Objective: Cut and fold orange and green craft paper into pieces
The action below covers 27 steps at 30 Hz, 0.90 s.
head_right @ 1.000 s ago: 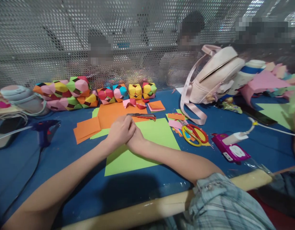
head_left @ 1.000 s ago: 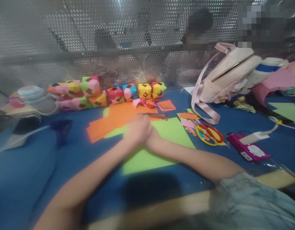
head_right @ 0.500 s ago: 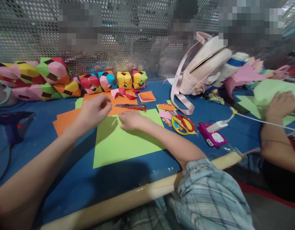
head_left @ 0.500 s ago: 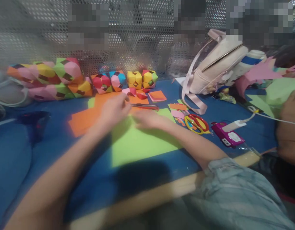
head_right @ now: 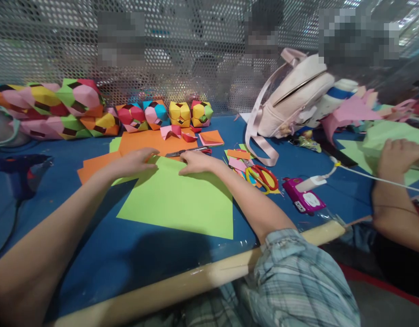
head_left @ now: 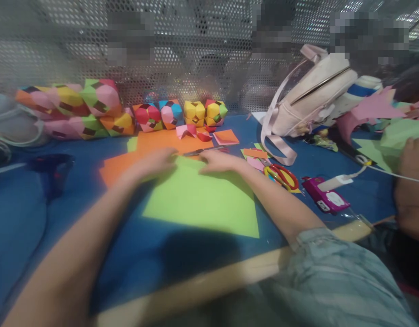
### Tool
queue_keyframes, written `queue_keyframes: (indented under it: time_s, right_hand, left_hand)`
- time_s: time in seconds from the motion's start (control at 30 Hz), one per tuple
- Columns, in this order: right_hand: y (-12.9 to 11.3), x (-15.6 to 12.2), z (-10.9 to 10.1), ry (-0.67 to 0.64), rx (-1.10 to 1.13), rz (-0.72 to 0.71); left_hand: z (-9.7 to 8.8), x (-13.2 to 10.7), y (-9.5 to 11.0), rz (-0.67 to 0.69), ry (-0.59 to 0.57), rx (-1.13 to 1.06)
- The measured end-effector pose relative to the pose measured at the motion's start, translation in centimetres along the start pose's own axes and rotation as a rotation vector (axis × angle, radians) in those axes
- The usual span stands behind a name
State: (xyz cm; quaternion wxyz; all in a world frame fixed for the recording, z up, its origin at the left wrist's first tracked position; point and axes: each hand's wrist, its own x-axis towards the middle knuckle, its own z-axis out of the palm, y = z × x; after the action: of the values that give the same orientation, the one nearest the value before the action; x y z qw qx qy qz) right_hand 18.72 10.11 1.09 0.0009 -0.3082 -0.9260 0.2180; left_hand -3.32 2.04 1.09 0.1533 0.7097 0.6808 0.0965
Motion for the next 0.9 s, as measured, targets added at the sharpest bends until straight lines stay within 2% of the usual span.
queue_keyframes:
  time_s: [0.17,0.33,0.47,0.7,0.9]
  right_hand:
    - [-0.2,0.0,0.3,0.024,0.159,-0.008]
    - [-0.9,-0.1,0.7,0.041,0.264,-0.054]
    - [-1.0,-0.1,0.8,0.049,0.272,-0.075]
    - [-0.2,0.0,0.1,0.13,0.246,-0.059]
    - [0.3,-0.4,0.1,0.154,0.223,-0.051]
  left_hand:
    - [0.5,0.2,-0.5,-0.012,0.038,-0.042]
    - [0.9,0.1,0.9,0.089,0.038,-0.124]
    - [0.8,0.3,1.0,0.119,0.059,-0.171]
    - [0.2,-0.3,-0.9,0.083,0.072,-0.212]
    - [0.7,-1.4,-0.8,0.059,0.111,-0.243]
